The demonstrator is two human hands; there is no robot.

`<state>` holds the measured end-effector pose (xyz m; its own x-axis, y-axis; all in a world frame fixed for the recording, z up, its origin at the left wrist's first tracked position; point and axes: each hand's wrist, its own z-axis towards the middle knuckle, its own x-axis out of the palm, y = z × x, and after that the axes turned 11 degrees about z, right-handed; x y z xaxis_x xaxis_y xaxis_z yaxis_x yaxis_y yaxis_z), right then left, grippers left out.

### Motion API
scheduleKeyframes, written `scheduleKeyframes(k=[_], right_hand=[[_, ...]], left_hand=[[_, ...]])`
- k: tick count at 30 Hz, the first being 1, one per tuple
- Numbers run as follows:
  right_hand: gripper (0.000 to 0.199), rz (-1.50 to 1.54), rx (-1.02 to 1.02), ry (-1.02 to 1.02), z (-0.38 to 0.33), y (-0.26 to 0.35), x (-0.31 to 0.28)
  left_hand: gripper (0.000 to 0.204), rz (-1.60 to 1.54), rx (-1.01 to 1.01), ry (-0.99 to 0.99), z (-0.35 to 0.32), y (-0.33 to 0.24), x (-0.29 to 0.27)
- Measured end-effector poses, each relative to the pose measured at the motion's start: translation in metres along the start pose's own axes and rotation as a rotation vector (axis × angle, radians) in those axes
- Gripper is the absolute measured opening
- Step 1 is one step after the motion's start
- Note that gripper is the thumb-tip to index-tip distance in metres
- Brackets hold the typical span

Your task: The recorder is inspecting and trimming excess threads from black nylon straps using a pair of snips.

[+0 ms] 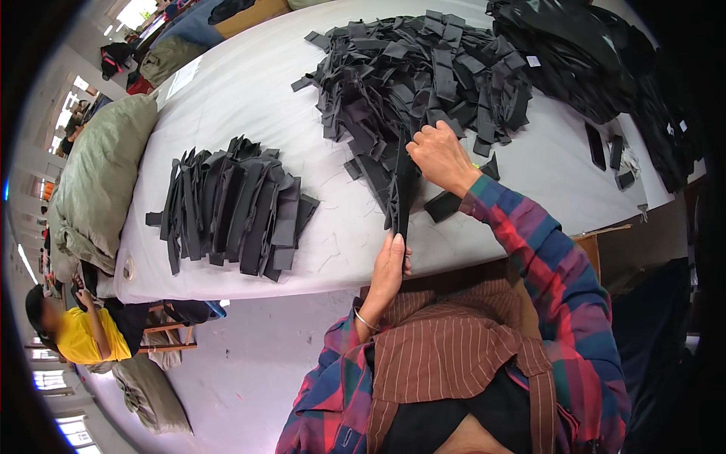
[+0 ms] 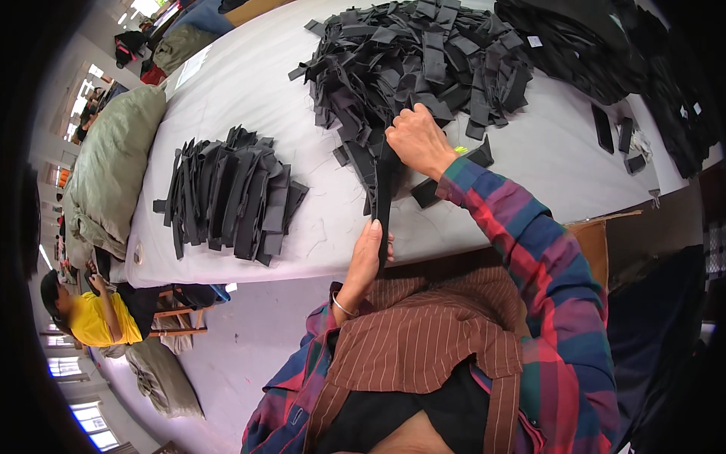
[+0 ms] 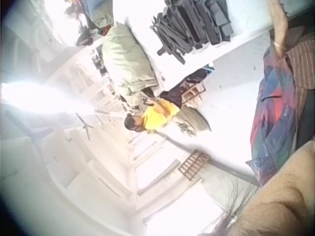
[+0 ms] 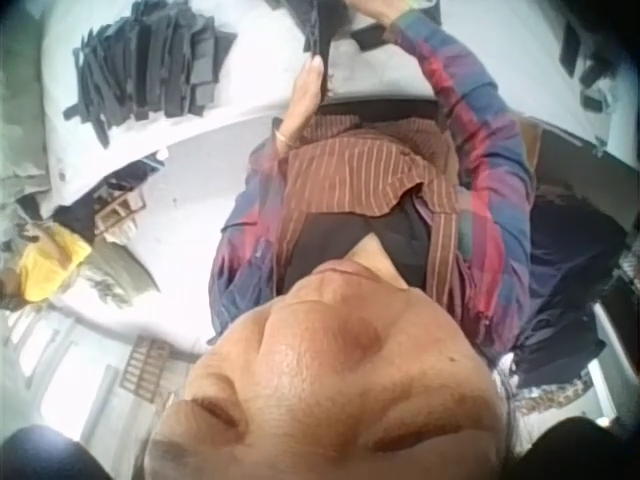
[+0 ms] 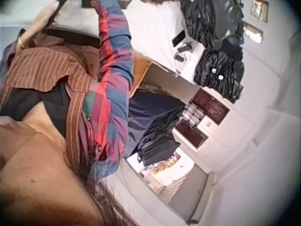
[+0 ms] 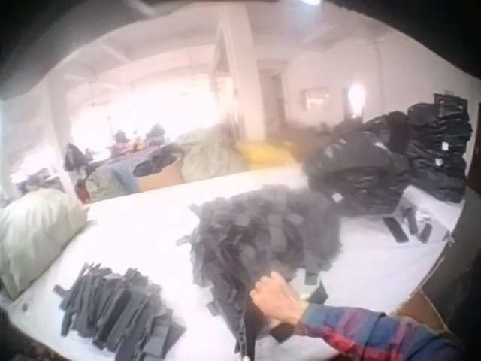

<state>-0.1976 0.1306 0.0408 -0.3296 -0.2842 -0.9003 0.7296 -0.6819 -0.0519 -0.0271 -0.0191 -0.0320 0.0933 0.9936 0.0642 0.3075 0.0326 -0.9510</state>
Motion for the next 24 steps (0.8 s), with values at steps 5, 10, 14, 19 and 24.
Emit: scheduleKeyframes(k=[5, 10, 14, 19, 24], right_hand=[[0.008, 0.091, 0.154, -0.012, -0.012, -0.009, 0.002], [0.024, 0.934, 0.634, -0.165, -0.040, 0.029, -0.034], [0.022, 1.030, 0.559, -0.200, -0.059, 0.066, -0.039], [0.020, 0.820, 0.429, -0.284, -0.063, 0.077, -0.055], [0.019, 0.675, 0.349, -0.359, -0.071, 0.074, -0.064]], left_hand=[[0.043, -0.093, -0.014, -0.015, -0.004, 0.001, -0.012], [0.052, -0.589, -0.033, 0.115, -0.011, -0.026, -0.026], [0.057, -0.668, 0.003, 0.197, -0.016, -0.035, -0.025], [0.054, -0.658, -0.013, 0.244, -0.018, -0.043, -0.010], [0.051, -0.605, -0.002, 0.258, -0.024, -0.050, 0.002]])
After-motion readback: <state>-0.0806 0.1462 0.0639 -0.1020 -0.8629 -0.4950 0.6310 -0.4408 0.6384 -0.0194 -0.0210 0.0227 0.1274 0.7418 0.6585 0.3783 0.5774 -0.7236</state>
